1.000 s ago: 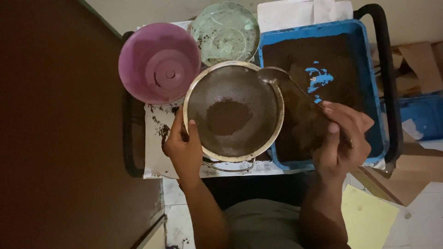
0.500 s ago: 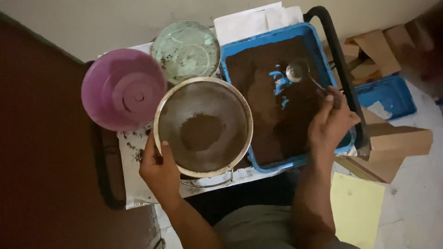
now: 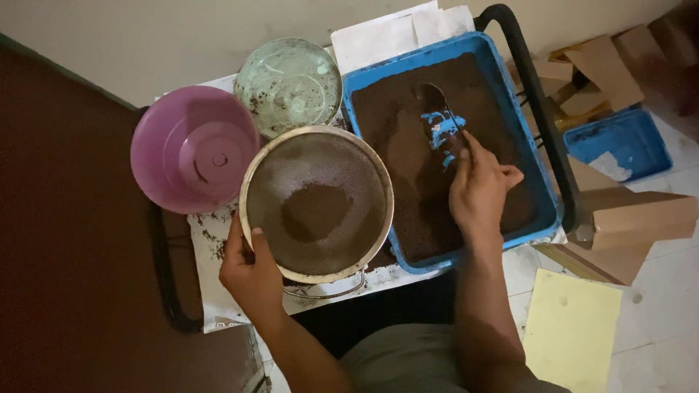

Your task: Using a spoon to press and stir coffee grounds through a sieve to ensure a fine and consistent texture.

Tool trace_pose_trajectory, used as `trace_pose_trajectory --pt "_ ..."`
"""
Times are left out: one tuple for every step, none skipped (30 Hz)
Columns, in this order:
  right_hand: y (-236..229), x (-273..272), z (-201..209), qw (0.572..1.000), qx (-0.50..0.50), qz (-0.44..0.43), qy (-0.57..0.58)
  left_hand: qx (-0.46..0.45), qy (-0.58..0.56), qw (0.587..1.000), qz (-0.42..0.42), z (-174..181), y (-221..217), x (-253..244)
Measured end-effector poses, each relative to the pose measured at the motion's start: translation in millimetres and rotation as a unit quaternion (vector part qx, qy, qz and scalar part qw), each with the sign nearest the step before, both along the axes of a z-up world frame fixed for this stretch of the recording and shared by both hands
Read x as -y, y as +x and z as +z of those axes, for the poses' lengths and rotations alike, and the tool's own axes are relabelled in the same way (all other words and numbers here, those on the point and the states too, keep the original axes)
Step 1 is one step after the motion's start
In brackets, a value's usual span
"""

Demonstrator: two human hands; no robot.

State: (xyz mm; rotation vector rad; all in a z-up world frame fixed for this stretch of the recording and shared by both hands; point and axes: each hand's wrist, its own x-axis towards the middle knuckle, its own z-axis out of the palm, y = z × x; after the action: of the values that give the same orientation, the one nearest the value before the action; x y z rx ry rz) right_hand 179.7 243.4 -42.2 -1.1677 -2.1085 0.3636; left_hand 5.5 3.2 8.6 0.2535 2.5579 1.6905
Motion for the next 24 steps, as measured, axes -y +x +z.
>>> trace_pose_trajectory --pt "0.5 2.2 3.9 1.0 -0.001 0.0 0.0 -0.001 0.0 1.0 0.0 -0.2 -0.1 -0.1" --pt "0.9 4.6 7.7 1.0 -0.007 0.003 -0.015 -0.003 -0.001 1.0 -0.001 -0.4 -0.3 0.0" --pt "1.7 7.1 11.7 0.999 -0.013 0.006 -0.03 -0.004 -0.002 1.0 -0.002 -0.7 -0.2 0.2" --pt "2.5 6.6 11.3 0.999 -0.013 0.006 -0.03 -0.004 -0.002 1.0 -0.001 1.3 0.4 -0.6" --pt "3.7 6.1 11.0 1.0 -0.001 0.01 -0.019 -0.005 0.003 1.0 -0.004 3.2 1.1 -1.3" --pt "4.8 5.7 10.6 1.0 0.01 0.015 -0.008 -0.006 0.009 1.0 -0.007 5.0 1.8 -2.0" --pt "5.5 5.4 10.5 1.0 0.01 0.015 -0.008 -0.006 0.009 1.0 -0.006 2.7 1.1 -0.6" --pt "6.1 5.2 10.4 1.0 0.003 0.017 -0.008 -0.005 0.011 1.0 -0.008 0.3 0.2 0.9" --pt "6.8 5.4 10.1 1.0 -0.004 0.019 -0.008 -0.003 0.012 1.0 -0.01 -2.2 -0.4 2.9" --pt "7.7 5.7 8.8 1.0 -0.004 0.02 -0.008 -0.003 0.012 1.0 -0.009 -2.5 -0.6 2.7" --pt "8.3 5.6 7.5 1.0 0.015 -0.009 -0.006 0.01 0.018 1.0 -0.006 -2.8 -0.9 2.2" --pt "8.9 5.5 6.3 0.999 0.034 -0.037 -0.005 0.023 0.023 0.999 -0.002 -3.1 -1.2 1.7" --pt "10.1 5.8 7.2 0.999 0.035 -0.035 -0.005 0.023 0.023 0.999 -0.001 -2.3 -0.8 1.7" --pt "11.1 6.2 8.0 0.998 0.032 -0.055 -0.019 0.03 0.023 0.999 0.0 -1.5 -0.6 1.8" --pt "11.4 6.5 8.8 0.996 0.029 -0.074 -0.032 0.037 0.024 0.999 0.001 -0.8 -0.5 2.2" --pt "9.9 10.8 14.8 0.997 0.029 -0.071 -0.032 0.037 0.023 0.999 0.003 -0.8 -1.0 1.8" --pt "8.3 15.1 20.7 0.998 -0.005 -0.064 -0.005 0.034 0.026 0.999 0.001 -0.6 -1.3 1.6" --pt "6.8 19.5 26.8 0.997 -0.04 -0.056 0.023 0.032 0.028 0.999 -0.001 -0.3 -1.5 1.5" --pt "6.1 22.3 37.4 0.998 -0.04 -0.053 0.022 0.032 0.028 0.999 0.003 -1.0 -2.0 1.8" --pt "5.5 25.2 48.0 0.996 -0.088 -0.026 0.016 0.025 0.025 0.999 -0.001 -1.8 -2.6 2.2" --pt "4.5 28.0 58.5 0.991 -0.136 0.002 0.01 0.018 0.023 1.0 -0.003 -2.6 -3.0 2.8" --pt "9.5 23.6 55.0 0.991 -0.136 0.007 0.009 0.018 0.023 1.0 0.001 -5.5 -5.1 3.3" --pt "14.1 19.3 51.5 0.983 -0.174 0.049 0.011 0.006 0.016 1.0 -0.009 -8.2 -6.7 4.8" --pt "18.5 15.0 47.8 0.973 -0.213 0.091 0.012 -0.006 0.009 1.0 -0.02 -11.0 -8.4 6.6"
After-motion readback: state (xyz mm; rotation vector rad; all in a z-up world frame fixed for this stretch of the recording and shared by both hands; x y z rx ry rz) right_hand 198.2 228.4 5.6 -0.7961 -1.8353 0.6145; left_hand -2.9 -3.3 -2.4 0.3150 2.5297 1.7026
